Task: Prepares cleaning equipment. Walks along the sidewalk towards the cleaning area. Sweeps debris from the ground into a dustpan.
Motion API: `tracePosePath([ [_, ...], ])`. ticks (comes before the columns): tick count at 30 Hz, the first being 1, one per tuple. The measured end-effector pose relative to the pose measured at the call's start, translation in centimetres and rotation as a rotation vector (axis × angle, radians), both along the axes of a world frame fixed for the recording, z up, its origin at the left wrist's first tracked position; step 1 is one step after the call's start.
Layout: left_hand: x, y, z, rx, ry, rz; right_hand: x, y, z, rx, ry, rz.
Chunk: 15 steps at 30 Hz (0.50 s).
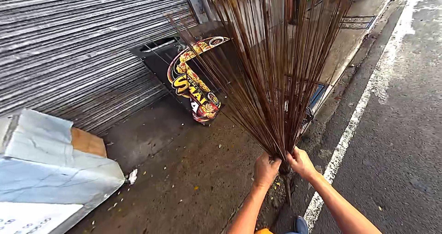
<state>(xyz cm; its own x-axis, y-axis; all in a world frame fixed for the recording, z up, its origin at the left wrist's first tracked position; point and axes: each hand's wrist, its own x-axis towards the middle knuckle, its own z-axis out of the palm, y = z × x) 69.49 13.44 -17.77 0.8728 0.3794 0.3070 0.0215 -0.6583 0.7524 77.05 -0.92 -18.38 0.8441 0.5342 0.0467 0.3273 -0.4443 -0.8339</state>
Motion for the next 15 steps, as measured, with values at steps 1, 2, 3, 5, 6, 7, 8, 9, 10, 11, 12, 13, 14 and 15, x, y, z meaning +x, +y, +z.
tracePosePath([
  [1, -0.1, 0.0, 0.3, -0.013, 0.011, -0.014, -0.1, 0.1, 0.4, 0.011, 0.028, 0.005],
  [2, -0.2, 0.0, 0.6, -0.03, 0.025, -0.032, -0.1, 0.2, 0.9, 0.02, 0.075, 0.02],
  [3, -0.2, 0.1, 0.7, -0.048, 0.046, -0.052, 0.0, 0.2, 1.1, 0.021, 0.116, 0.039],
  [5, 0.0, 0.3, 0.5, -0.062, 0.078, -0.089, 0.4, 0.1, 0.8, 0.016, 0.14, 0.052],
  [6, 0.1, 0.4, 0.5, -0.055, 0.096, -0.096, 0.6, 0.1, 0.6, 0.003, 0.143, 0.042],
  [7, 0.2, 0.3, 0.7, -0.051, 0.123, -0.095, 0.7, 0.1, 0.6, -0.019, 0.144, 0.022],
  [8, 0.2, 0.2, 1.0, -0.047, 0.148, -0.091, 0.8, 0.2, 0.6, -0.038, 0.151, -0.008],
  [9, 0.2, 0.2, 1.0, -0.034, 0.144, -0.081, 0.8, 0.3, 0.6, -0.042, 0.16, -0.048],
  [10, 0.3, 0.1, 1.0, -0.026, 0.131, -0.071, 1.0, 0.4, 0.6, -0.043, 0.163, -0.084],
  [11, 0.3, 0.0, 0.8, -0.023, 0.115, -0.063, 1.1, 0.5, 0.6, -0.048, 0.165, -0.115],
  [12, 0.3, -0.1, 0.6, -0.021, 0.093, -0.059, 1.2, 0.6, 0.7, -0.058, 0.169, -0.142],
  [13, 0.4, -0.1, 0.3, -0.016, 0.058, -0.057, 1.3, 0.6, 0.7, -0.065, 0.174, -0.166],
  [14, 0.5, -0.2, -0.2, -0.007, 0.01, -0.057, 1.4, 0.5, 0.8, -0.067, 0.182, -0.186],
  [15, 0.6, -0.3, -0.8, 0.0, -0.044, -0.058, 1.5, 0.3, 0.8, -0.069, 0.192, -0.203],
])
